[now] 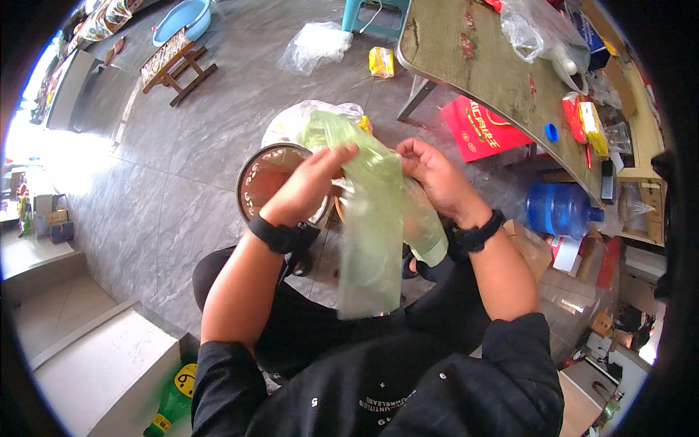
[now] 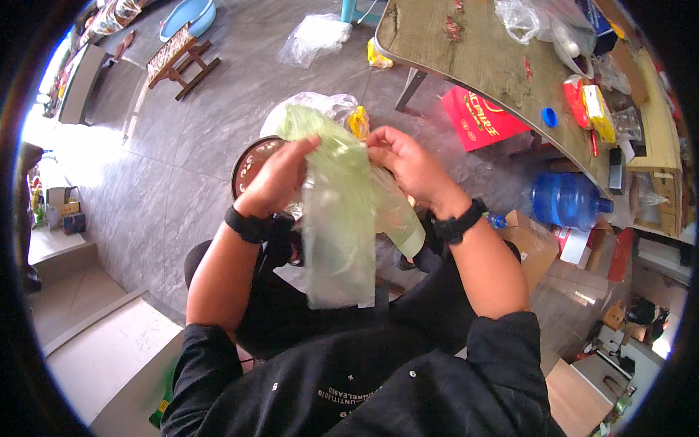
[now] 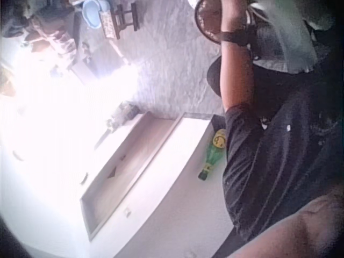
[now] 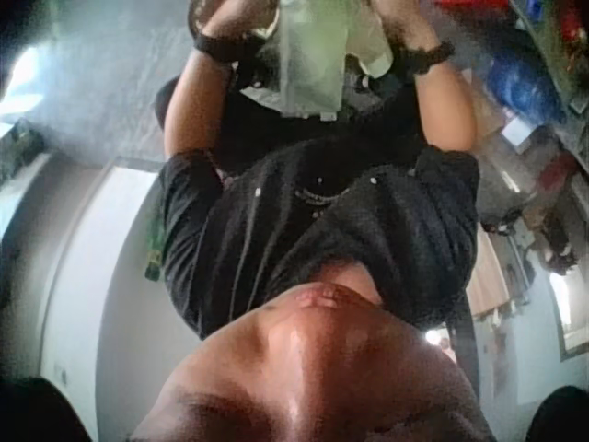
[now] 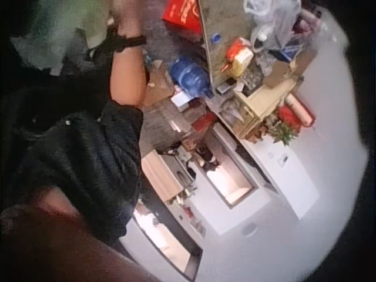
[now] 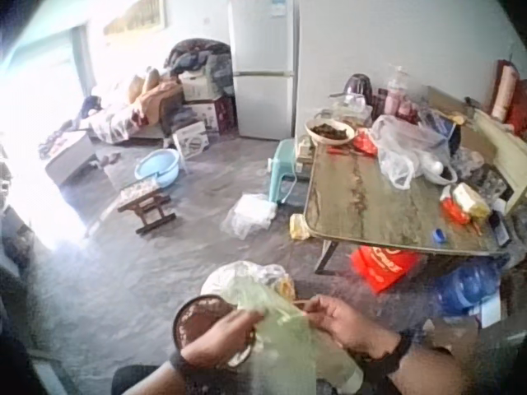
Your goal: The person removes a used plastic bag from a small trash bin, then lines the bin with a new green plastic bag. They also line a second orange bucket with another green bag and place a cardboard box on a nearby table.
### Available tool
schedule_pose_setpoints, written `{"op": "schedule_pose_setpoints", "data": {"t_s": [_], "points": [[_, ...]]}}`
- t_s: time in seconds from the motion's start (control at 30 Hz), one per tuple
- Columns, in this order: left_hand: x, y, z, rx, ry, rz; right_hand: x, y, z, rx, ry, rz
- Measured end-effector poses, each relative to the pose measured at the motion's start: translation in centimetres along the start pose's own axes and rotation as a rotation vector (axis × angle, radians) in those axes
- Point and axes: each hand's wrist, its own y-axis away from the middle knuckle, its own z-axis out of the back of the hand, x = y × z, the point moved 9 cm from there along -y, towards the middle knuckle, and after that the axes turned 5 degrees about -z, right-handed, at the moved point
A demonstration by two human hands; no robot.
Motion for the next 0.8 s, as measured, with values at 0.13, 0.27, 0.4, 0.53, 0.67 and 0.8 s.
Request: {"op": "schedule_pose_setpoints", "data": {"t_s": [0.13,0.27,0.4,0.53,0.67,0.8], "points": [[1.0,0.6,-2.0,0.212,-0.003,-0.064,-0.6,-0.2,2.2,-0.167,0.29,0.133],[2.3,-1.2,-1.3,0.254,-0.205,-0.014,0.6,0.6,3.2,-0.171,0.425,0.218],[3.5,-1.1,-2.8,0.511,-0.245,0.059,2.2,1.0,5.1,-0.29,0.262,0.254],[4.1,0.6,-5.7,0.64,-0.448,-0.067,1.8,1.2,5.3,-0.354,0.195,0.272],[2.8,0.0,-4.6,0.39,-0.171,-0.06,0.5,1.2,4.7,-0.317,0.39,0.251],[-0.7,0.1,0.9,0.101,0.746,-0.154,0.1,1.4,6.1,-0.323,0.349,0.203]]}}
